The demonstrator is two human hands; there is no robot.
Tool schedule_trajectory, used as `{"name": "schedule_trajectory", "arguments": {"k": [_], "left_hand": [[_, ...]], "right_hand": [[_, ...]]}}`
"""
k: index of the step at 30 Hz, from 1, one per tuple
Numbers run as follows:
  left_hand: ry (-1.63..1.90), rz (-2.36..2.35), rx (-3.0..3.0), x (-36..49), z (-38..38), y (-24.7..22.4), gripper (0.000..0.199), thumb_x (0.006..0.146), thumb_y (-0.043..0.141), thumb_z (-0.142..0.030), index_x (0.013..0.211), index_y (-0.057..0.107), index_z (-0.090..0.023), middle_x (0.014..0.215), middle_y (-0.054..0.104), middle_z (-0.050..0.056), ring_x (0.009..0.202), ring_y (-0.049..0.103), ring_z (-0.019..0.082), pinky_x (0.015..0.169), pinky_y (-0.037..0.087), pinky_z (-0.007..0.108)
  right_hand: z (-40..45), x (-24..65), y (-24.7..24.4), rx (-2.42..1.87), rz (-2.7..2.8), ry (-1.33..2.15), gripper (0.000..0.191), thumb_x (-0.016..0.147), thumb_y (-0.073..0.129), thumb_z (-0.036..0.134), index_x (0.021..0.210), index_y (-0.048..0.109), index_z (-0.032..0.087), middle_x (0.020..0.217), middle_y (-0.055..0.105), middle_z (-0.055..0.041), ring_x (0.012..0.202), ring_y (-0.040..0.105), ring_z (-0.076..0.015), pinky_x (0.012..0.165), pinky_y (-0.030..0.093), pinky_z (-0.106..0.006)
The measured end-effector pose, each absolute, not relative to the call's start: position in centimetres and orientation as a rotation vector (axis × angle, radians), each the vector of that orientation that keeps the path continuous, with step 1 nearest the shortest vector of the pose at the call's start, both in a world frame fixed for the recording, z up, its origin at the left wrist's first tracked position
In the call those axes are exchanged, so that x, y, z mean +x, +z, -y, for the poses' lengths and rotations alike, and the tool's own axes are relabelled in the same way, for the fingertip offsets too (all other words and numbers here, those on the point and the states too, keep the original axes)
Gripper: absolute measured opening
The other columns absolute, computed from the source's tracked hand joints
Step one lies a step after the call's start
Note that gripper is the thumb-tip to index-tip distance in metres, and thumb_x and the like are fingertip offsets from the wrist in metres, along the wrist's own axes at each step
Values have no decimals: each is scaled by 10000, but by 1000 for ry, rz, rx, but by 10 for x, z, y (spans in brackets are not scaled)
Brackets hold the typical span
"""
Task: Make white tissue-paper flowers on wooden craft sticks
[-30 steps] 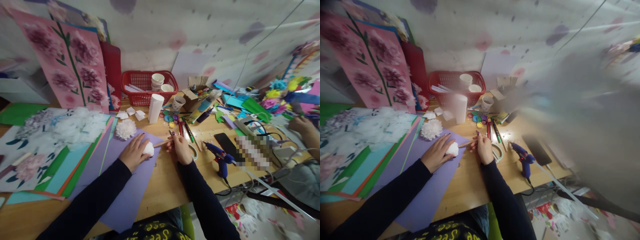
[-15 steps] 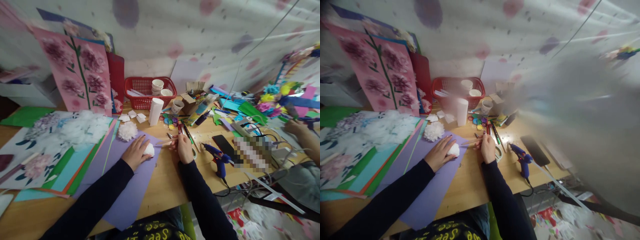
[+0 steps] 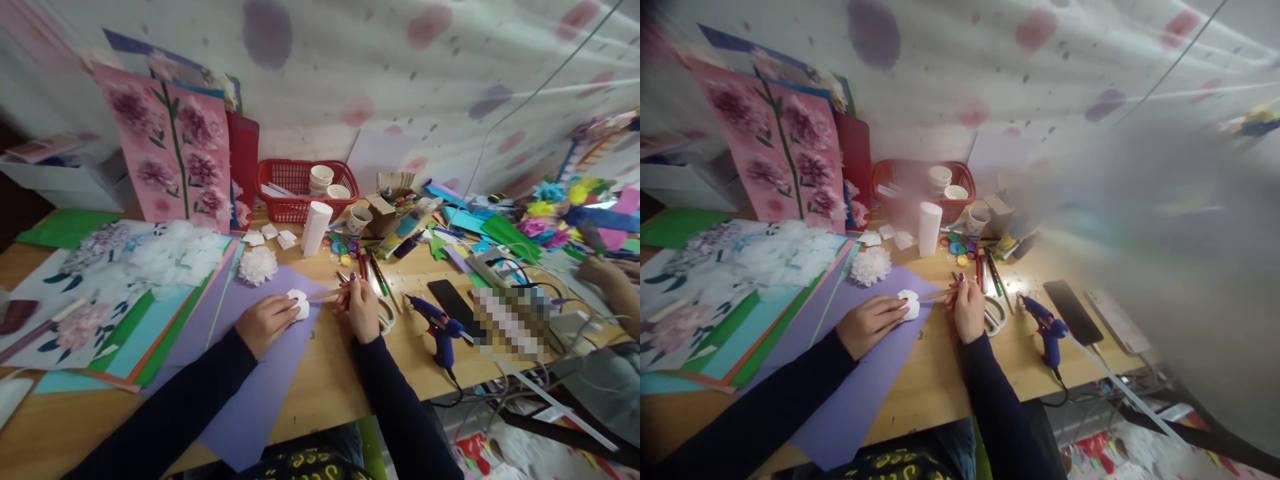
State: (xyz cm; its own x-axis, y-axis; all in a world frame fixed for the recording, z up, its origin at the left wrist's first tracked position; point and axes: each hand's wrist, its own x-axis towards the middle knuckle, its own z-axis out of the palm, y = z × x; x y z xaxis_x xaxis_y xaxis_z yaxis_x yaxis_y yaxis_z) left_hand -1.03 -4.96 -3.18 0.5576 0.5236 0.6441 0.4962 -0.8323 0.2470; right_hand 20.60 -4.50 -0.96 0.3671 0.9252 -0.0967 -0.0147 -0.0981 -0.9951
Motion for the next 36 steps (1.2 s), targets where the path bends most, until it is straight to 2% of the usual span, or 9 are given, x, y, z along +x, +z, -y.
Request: {"name": "schedule_trajectory", "arguments": {"k": [4, 7, 11, 15, 21, 25, 28, 31, 36], "left_hand": [[1116, -909, 2737, -13, 49, -31, 190, 905, 523, -195, 959, 705, -177, 943, 738, 65, 903, 676, 169, 808, 566, 306], [1082, -976, 2735, -12, 51, -28, 236, 921, 483, -190, 1069, 664, -164, 1035, 724, 79, 983, 661, 174, 902, 528, 340], [724, -1049, 2800, 0, 59, -33, 490, 916, 485, -349, 1330, 467, -89, 1386, 507, 162, 1317, 427, 265, 1076, 374, 435], [489, -1038, 2731, 11, 63, -45, 608, 894, 489, -433, 1388, 390, -92, 1474, 389, 164, 1388, 308, 274, 1138, 272, 432], [633, -892, 2250, -7, 43, -15, 476, 964, 311, -331, 1356, 466, -108, 1427, 455, 160, 1345, 399, 232, 1110, 343, 412], [904, -1082, 2209, -4, 24, 7, 464, 960, 284, -247, 1396, 410, -150, 1453, 432, 123, 1388, 323, 210, 1140, 282, 445], [750, -1212, 2421, 10, 24, 0, 525, 911, 454, -321, 1373, 405, -76, 1449, 415, 191, 1391, 308, 274, 1129, 275, 502], [684, -1405, 2385, 17, 36, -15, 710, 738, 692, -414, 1316, 452, -78, 1355, 505, 225, 1272, 460, 337, 1050, 377, 518], [834, -1466, 2053, 8, 44, -28, 700, 622, 783, -233, 1251, 492, -131, 1075, 656, 118, 995, 618, 258, 905, 495, 429]], "right_hand": [[48, 207, -9, -1425, 888, 937, 540, 715, 538, 725, 713, 537, 185, 403, 544, 34, 298, 468, -107, 310, 426, -224], [56, 206, -3, -1312, 782, 908, 512, 754, 541, 681, 762, 558, 170, 460, 588, 26, 347, 513, -109, 384, 498, -250], [72, 201, 2, -1175, 761, 746, 438, 858, 490, 579, 851, 593, 154, 587, 650, -4, 461, 600, -122, 479, 548, -273], [81, 199, -5, -1156, 789, 707, 413, 884, 477, 540, 842, 602, 149, 594, 638, -1, 458, 599, -118, 459, 524, -254], [79, 199, -10, -1180, 781, 754, 437, 865, 485, 566, 827, 598, 146, 577, 627, -4, 435, 573, -119, 432, 515, -265], [79, 198, -6, -1127, 722, 665, 400, 886, 459, 537, 867, 597, 161, 621, 620, 0, 464, 572, -118, 421, 502, -253], [81, 198, -3, -1101, 719, 594, 339, 900, 455, 490, 889, 594, 182, 650, 609, 6, 505, 578, -119, 426, 487, -239], [84, 199, -4, -1124, 752, 610, 327, 908, 450, 477, 886, 596, 185, 658, 601, 4, 507, 569, -115, 428, 481, -237], [84, 200, -10, -1129, 789, 709, 350, 906, 462, 485, 894, 611, 169, 656, 600, -10, 538, 573, -129, 439, 491, -248]]}}
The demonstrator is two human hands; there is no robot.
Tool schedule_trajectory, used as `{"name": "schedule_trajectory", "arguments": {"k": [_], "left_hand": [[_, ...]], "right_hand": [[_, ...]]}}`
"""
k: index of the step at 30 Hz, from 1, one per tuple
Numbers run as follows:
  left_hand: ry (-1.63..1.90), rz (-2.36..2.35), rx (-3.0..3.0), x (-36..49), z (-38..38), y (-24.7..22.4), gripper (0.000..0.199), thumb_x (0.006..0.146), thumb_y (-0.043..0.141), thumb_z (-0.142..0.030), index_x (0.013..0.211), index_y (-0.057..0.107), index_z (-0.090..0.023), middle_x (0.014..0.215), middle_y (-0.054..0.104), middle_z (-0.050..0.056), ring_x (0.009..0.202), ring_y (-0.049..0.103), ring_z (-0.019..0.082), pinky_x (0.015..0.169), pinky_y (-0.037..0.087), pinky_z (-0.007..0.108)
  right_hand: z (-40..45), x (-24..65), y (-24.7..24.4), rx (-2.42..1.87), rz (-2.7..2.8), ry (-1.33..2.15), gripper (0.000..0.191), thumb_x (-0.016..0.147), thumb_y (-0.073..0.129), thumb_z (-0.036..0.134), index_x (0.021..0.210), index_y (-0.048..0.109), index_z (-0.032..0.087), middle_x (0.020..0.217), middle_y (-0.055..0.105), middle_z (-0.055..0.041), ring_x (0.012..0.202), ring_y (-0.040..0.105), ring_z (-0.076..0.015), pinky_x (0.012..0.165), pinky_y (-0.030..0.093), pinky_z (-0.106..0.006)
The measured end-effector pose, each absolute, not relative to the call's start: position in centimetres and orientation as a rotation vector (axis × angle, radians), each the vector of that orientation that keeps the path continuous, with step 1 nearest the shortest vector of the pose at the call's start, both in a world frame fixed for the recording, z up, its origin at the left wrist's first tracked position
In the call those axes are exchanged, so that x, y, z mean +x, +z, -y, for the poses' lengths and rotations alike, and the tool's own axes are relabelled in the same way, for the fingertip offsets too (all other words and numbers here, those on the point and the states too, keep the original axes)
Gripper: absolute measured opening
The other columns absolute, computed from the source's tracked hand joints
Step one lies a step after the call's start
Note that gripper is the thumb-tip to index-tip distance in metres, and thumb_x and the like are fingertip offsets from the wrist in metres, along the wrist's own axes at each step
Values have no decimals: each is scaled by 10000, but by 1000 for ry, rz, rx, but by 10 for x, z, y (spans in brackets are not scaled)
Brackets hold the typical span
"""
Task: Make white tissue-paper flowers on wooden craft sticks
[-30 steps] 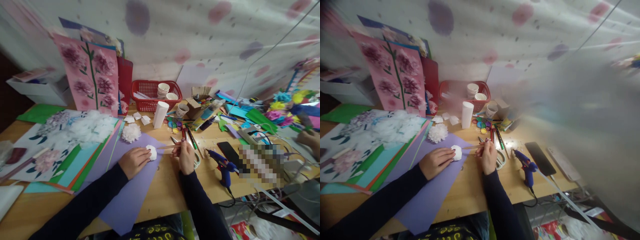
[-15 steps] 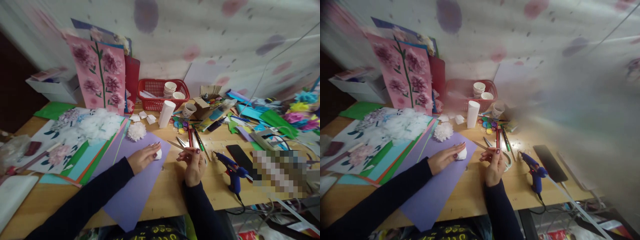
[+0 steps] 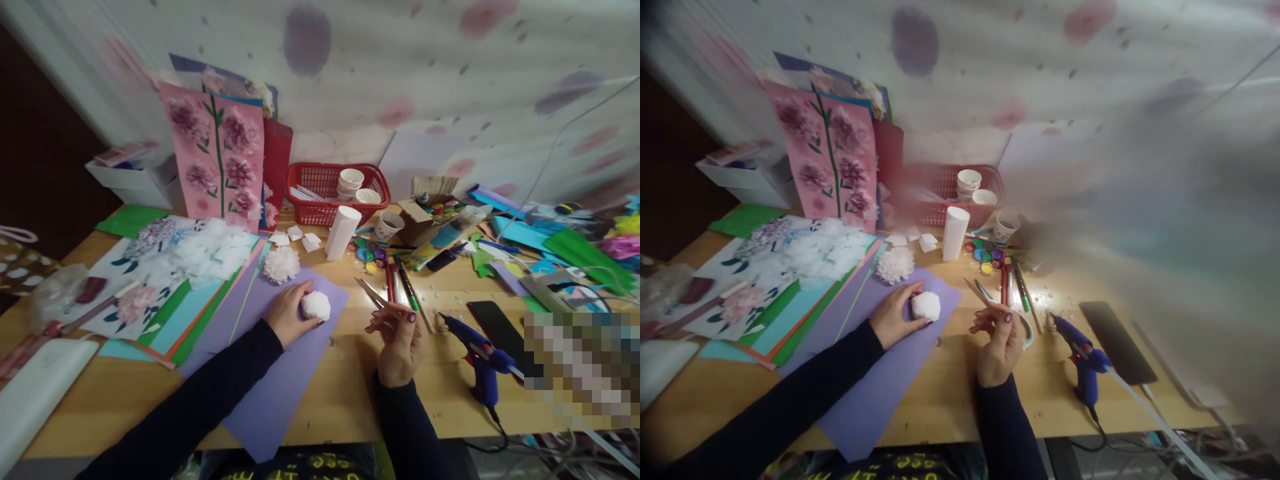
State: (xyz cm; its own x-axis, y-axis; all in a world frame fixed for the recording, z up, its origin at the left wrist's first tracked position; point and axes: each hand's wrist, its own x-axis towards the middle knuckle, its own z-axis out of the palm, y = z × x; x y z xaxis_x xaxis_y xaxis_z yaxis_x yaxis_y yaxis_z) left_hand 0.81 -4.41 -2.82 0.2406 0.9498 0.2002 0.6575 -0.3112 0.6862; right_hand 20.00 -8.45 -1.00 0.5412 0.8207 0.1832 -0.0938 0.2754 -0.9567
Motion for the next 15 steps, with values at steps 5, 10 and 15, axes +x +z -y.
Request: {"name": "schedule_trajectory", "arguments": {"k": [5, 10, 15], "left_hand": [[768, -1484, 2030, 4, 46, -22, 755, 603, 788, -216, 1279, 463, -129, 1119, 636, 128, 1051, 586, 265, 934, 464, 425], [566, -1833, 2194, 6, 93, -26, 1192, 498, 793, -599, 1409, 282, -24, 1390, 410, 292, 1244, 409, 438, 986, 338, 590], [534, -1746, 2428, 9, 115, -40, 1078, 637, 657, -687, 1418, 283, -44, 1420, 399, 278, 1304, 372, 392, 1057, 259, 550]], "right_hand": [[81, 199, -7, -1154, 848, 837, 326, 879, 516, 499, 864, 596, 183, 634, 589, 11, 528, 564, -116, 442, 486, -232], [62, 199, 2, -1225, 934, 988, 380, 827, 566, 556, 824, 589, 178, 566, 515, 51, 450, 499, -87, 419, 449, -215], [7, 191, 5, -1305, 1145, 926, 556, 787, 454, 717, 697, 557, 177, 455, 376, 79, 362, 365, -74, 343, 312, -209]]}}
